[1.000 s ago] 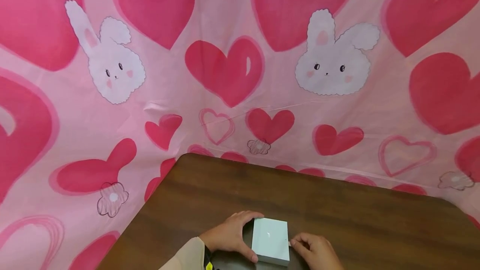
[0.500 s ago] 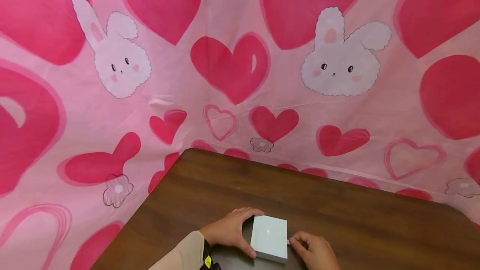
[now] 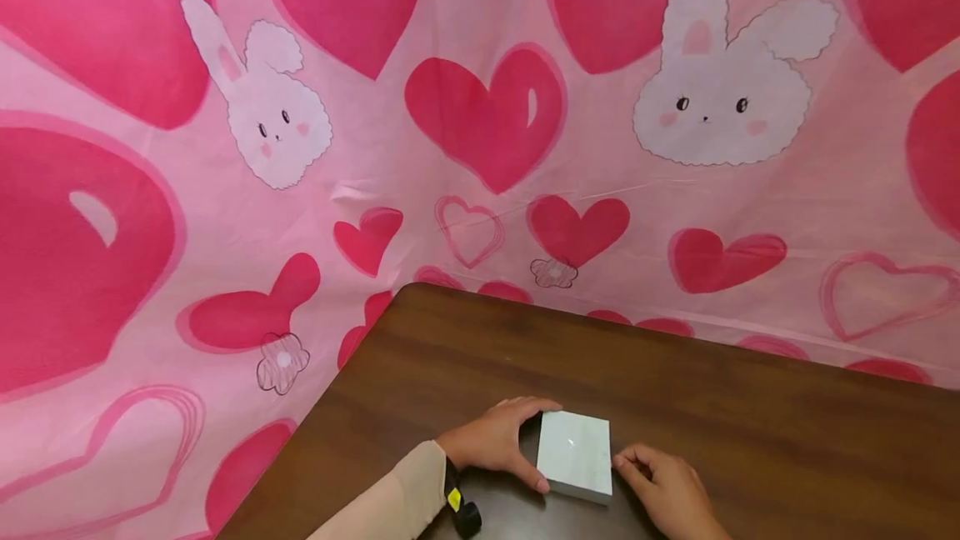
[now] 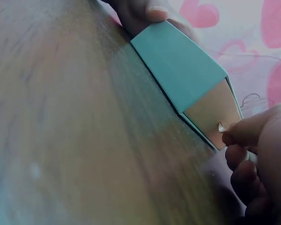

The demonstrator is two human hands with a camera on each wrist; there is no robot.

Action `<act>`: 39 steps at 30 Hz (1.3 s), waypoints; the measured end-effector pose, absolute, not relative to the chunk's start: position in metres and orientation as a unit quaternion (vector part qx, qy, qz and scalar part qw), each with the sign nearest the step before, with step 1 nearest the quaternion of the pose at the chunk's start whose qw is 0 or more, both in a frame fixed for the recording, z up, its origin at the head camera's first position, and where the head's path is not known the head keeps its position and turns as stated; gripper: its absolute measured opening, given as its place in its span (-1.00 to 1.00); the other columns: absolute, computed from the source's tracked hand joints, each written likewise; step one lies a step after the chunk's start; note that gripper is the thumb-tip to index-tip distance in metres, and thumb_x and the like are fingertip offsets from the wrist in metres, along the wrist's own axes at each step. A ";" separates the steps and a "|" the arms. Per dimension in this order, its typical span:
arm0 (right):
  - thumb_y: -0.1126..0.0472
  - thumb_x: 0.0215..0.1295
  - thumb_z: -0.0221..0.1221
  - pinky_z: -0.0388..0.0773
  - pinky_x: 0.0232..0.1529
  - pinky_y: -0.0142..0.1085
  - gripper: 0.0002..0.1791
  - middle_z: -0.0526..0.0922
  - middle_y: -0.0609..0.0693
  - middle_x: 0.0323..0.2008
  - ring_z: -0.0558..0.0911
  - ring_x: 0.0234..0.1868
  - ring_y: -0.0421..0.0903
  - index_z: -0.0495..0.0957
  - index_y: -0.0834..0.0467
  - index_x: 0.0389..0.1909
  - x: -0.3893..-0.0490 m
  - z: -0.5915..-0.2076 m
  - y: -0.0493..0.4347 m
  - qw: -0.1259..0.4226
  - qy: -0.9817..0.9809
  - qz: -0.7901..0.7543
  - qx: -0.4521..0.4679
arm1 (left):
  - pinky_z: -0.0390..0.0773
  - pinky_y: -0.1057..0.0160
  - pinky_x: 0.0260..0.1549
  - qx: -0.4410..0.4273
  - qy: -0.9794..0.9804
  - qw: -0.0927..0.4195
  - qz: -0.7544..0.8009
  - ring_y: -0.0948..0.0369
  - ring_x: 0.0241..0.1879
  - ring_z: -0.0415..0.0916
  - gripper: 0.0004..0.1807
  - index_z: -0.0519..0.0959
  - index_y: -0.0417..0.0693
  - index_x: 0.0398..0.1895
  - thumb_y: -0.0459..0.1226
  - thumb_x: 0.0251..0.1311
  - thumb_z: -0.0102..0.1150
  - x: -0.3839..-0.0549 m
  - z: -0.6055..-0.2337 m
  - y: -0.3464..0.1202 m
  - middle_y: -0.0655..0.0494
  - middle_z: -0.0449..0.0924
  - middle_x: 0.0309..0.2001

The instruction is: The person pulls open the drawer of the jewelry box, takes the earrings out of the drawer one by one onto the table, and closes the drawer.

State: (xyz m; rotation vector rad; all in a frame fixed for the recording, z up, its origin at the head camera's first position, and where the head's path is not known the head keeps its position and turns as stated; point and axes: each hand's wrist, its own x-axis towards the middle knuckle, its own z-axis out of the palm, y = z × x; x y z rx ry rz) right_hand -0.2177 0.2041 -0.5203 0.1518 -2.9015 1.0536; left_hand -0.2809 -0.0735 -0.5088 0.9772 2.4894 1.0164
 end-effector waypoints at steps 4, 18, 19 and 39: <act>0.01 0.31 0.25 0.29 -0.39 -0.32 -0.85 0.45 -0.31 -0.62 0.39 -0.53 -0.30 0.58 -0.24 -0.47 -0.224 -0.514 0.209 0.047 -0.926 0.365 0.080 | 0.25 -0.02 0.21 0.322 0.860 0.143 0.370 0.31 0.25 0.20 0.03 0.25 0.37 0.40 0.15 -0.24 0.55 -0.283 -0.502 -0.069 0.46 0.29 0.26; -0.01 0.29 0.26 0.32 -0.39 -0.36 -0.87 0.44 -0.32 -0.61 0.39 -0.50 -0.34 0.59 -0.19 -0.46 -0.207 -0.524 0.201 0.040 -0.921 0.377 0.093 | 0.27 0.09 0.21 0.333 0.849 0.139 0.386 0.33 0.22 0.23 0.02 0.29 0.27 0.39 0.12 -0.25 0.57 -0.266 -0.512 -0.081 0.44 0.33 0.24; 0.00 0.29 0.26 0.33 -0.38 -0.35 -0.86 0.45 -0.33 -0.60 0.39 -0.50 -0.33 0.59 -0.20 -0.47 -0.207 -0.523 0.202 0.040 -0.923 0.372 0.088 | 0.27 0.09 0.21 0.333 0.850 0.139 0.383 0.33 0.22 0.23 0.02 0.29 0.28 0.39 0.12 -0.24 0.57 -0.267 -0.511 -0.080 0.44 0.33 0.24; 0.21 0.18 0.34 0.31 -0.45 -0.36 -0.72 0.45 -0.42 -0.62 0.36 -0.56 -0.35 0.56 -0.25 -0.57 -0.212 -0.523 0.214 0.111 -0.919 0.360 0.111 | 0.24 0.03 0.22 0.326 0.850 0.150 0.385 0.31 0.23 0.21 0.03 0.27 0.27 0.41 0.10 -0.23 0.57 -0.272 -0.508 -0.070 0.42 0.32 0.24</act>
